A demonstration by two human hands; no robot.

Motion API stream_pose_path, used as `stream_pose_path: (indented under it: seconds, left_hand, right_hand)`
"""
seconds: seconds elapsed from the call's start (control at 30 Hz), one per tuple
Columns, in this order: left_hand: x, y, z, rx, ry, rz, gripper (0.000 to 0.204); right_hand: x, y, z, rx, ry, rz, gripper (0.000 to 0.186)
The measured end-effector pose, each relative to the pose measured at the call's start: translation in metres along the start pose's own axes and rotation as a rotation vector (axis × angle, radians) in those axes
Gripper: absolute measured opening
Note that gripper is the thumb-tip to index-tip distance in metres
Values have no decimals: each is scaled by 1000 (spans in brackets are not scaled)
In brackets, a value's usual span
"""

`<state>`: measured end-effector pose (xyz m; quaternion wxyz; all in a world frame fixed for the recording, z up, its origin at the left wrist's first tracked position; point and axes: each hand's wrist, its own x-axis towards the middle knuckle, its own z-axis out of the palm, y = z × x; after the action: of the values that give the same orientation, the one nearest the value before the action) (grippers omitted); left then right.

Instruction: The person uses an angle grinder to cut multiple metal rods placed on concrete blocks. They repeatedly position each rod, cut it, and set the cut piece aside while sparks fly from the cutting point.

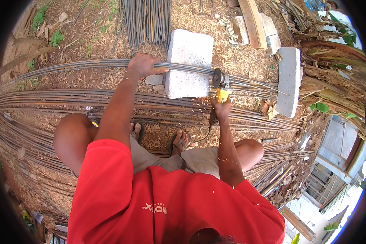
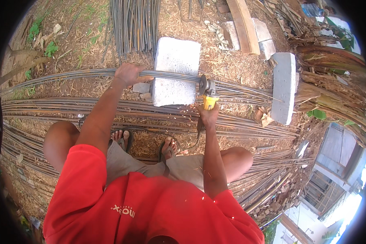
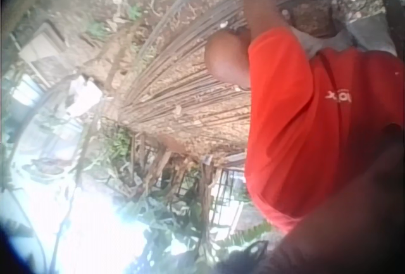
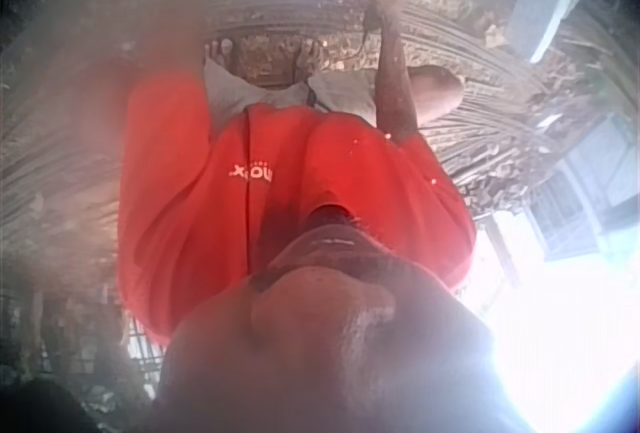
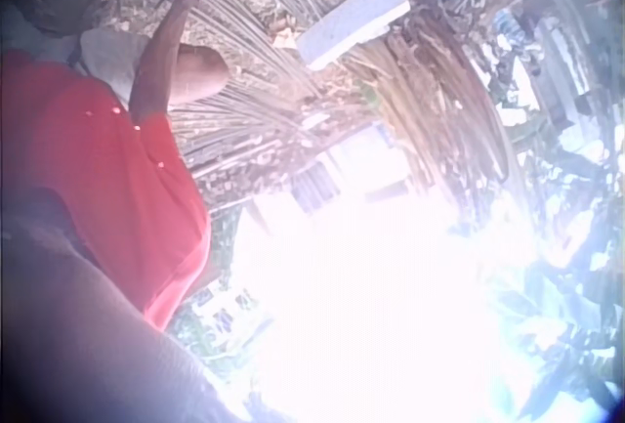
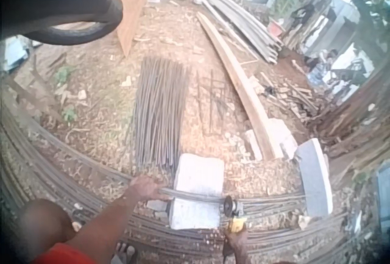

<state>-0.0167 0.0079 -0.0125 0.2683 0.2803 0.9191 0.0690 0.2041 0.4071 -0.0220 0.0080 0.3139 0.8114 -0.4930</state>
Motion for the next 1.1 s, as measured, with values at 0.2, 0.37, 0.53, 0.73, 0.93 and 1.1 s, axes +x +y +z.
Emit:
stream_pose_path:
  seconds: [0.2,0.37,0.53,0.73,0.93,1.1]
  left_hand:
    - [-1,1,1,4,19,3,106]
    - [-1,0,2,-21,22,3,108]
    - [-1,-1,3,-16,31,19,110]
    - [0,-2,6,-28,37,2,103]
    - [-2,-2,6,-85,45,2,100]
    - [-3,0,6,-70,57,-13,103]
  right_hand:
    - [-3,-17,0,-53,7,9,32]
    - [4,-8,1,-100,13,12,32]
    - [6,3,1,-57,30,56,37]
    - [4,-1,5,-139,103,28,31]
    - [0,-8,3,-84,35,71,40]
    - [-2,-10,0,-100,20,-32,35]
